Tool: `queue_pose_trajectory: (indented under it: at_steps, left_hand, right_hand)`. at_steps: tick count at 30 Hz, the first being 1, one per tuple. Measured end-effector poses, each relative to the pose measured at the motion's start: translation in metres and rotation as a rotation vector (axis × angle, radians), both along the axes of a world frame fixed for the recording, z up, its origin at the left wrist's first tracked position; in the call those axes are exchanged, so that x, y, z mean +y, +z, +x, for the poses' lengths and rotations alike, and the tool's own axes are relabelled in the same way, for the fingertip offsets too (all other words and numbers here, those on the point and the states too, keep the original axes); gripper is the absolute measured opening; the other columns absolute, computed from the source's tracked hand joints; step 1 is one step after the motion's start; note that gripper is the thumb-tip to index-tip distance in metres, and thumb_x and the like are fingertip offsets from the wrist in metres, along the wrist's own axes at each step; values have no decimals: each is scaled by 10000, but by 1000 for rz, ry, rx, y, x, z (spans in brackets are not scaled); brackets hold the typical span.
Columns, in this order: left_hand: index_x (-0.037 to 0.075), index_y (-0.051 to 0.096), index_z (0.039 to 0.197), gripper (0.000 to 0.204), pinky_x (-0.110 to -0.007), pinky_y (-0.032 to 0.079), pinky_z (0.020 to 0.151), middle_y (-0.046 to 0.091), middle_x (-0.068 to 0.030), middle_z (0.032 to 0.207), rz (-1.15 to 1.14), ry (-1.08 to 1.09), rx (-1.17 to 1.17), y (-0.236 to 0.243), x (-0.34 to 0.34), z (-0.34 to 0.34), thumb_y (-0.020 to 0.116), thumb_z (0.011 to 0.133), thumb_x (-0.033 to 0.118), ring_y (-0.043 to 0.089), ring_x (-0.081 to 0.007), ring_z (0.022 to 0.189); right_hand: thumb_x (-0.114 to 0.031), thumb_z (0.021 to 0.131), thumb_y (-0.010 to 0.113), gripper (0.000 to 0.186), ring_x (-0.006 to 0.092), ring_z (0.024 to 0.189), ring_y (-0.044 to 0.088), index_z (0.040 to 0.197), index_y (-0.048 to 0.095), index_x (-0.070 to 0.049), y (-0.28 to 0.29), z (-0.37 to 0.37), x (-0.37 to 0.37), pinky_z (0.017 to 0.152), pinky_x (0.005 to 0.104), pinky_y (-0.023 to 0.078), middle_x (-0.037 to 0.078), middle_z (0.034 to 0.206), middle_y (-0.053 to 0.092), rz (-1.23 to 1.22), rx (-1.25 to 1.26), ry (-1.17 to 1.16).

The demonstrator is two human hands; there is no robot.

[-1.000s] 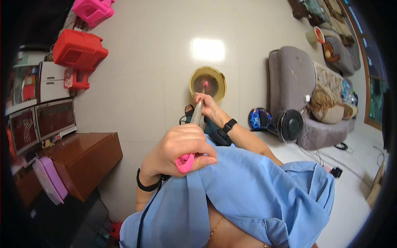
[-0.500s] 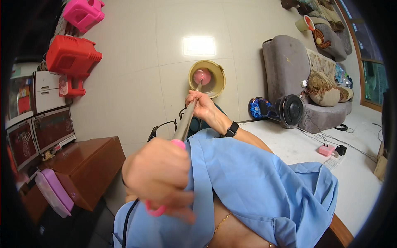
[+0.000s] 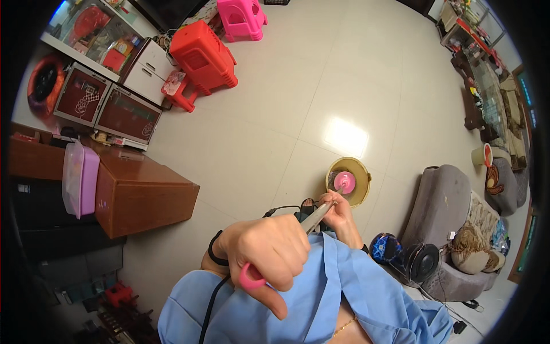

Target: The recorder is mopping the tiled floor of a house using a mop and bucket.

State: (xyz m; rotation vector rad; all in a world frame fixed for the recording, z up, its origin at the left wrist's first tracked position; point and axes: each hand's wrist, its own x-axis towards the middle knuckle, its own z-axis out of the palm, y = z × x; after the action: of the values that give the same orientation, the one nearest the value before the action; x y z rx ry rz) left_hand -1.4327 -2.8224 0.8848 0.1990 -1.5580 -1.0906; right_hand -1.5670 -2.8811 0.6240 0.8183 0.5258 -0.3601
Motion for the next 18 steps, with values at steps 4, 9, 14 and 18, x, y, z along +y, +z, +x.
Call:
queue_pose_trajectory:
  at_steps: [4, 9, 14, 18]
  left_hand:
    - [37, 457, 492, 336, -295, 205, 364, 366, -32, 430, 25, -63, -154, -3, 3, 0, 701, 703, 128, 333, -176, 345]
    - [67, 426, 487, 348, -308, 242, 398, 367, -27, 449, 66, -66, -340, -23, -33, -7, 721, 665, 113, 354, -197, 386]
    - [68, 425, 490, 332, -304, 280, 456, 394, -34, 483, 90, 75, -561, -44, -59, -15, 717, 647, 86, 358, -207, 443]
    - [46, 435, 508, 306, -301, 333, 503, 414, -44, 493, 43, 109, -578, -63, -87, -31, 701, 660, 62, 380, -217, 476]
  right_hand:
    - [-55, 834, 424, 262, 124, 497, 405, 578, 375, -77, -13, -12, -2, 517, 250, 415, 12, 542, 390, 0, -25, -91]
    - [-6, 818, 416, 292, 90, 455, 348, 571, 300, -108, -70, 4, -69, 462, 211, 334, -29, 506, 336, -86, -144, -94]
    - [-5, 788, 405, 285, 87, 380, 350, 545, 296, -105, -77, 17, -117, 381, 198, 342, -25, 456, 331, -51, -92, -167]
    - [-8, 784, 404, 282, 82, 358, 343, 544, 294, -105, -94, 9, -157, 350, 188, 332, -25, 441, 330, -70, -62, -226]
